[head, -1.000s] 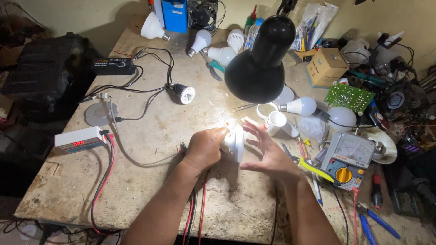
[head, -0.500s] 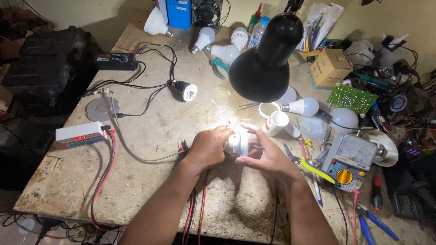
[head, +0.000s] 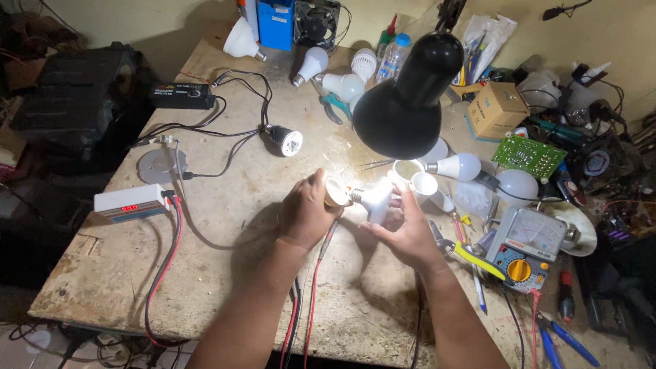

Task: Testing and repairing LED light bulbs at a workbench

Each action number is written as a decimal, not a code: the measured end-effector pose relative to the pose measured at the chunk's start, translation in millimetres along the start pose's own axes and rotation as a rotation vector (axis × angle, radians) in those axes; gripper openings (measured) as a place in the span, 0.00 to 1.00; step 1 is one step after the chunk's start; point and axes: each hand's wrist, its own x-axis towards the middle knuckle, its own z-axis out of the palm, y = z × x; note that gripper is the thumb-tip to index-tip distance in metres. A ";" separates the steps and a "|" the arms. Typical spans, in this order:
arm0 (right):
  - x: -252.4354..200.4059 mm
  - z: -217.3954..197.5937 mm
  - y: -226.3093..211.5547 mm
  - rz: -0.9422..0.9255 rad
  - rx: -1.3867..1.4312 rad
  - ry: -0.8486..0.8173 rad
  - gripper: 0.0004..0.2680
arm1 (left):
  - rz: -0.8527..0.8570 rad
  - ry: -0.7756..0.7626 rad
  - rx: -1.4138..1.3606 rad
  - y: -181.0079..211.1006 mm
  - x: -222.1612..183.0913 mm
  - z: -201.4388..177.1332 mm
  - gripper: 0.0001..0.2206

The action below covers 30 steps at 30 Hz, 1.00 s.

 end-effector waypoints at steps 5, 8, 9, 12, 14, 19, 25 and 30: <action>17.0 25.7 -6.4 -0.015 0.054 0.228 0.38 | -0.148 0.260 -0.261 12.5 0.0 -15.1 0.26; 40.6 31.3 -12.5 0.014 0.012 0.284 0.38 | -0.214 0.425 -0.386 13.8 2.6 -7.1 0.24; 49.9 33.6 -11.5 0.041 -0.035 0.264 0.39 | -0.251 0.524 -0.442 13.9 3.3 -2.6 0.23; 81.0 48.3 -2.6 -0.070 -0.128 0.180 0.38 | -0.401 0.885 -0.521 11.8 10.0 -3.2 0.21; 82.9 69.3 -18.2 -0.096 -0.063 0.071 0.40 | -0.544 0.979 -0.634 2.4 14.3 -17.7 0.21; 76.9 129.0 -50.0 -0.092 0.177 -0.195 0.44 | -0.933 1.059 -1.043 -1.8 12.3 -72.0 0.24; 107.7 171.6 -34.2 -0.138 -0.108 -0.115 0.39 | -1.053 1.155 -1.028 -23.0 14.4 -79.4 0.25; 122.4 179.3 -10.7 -0.359 -0.192 0.084 0.37 | -1.009 1.209 -0.975 -25.7 18.6 -75.9 0.28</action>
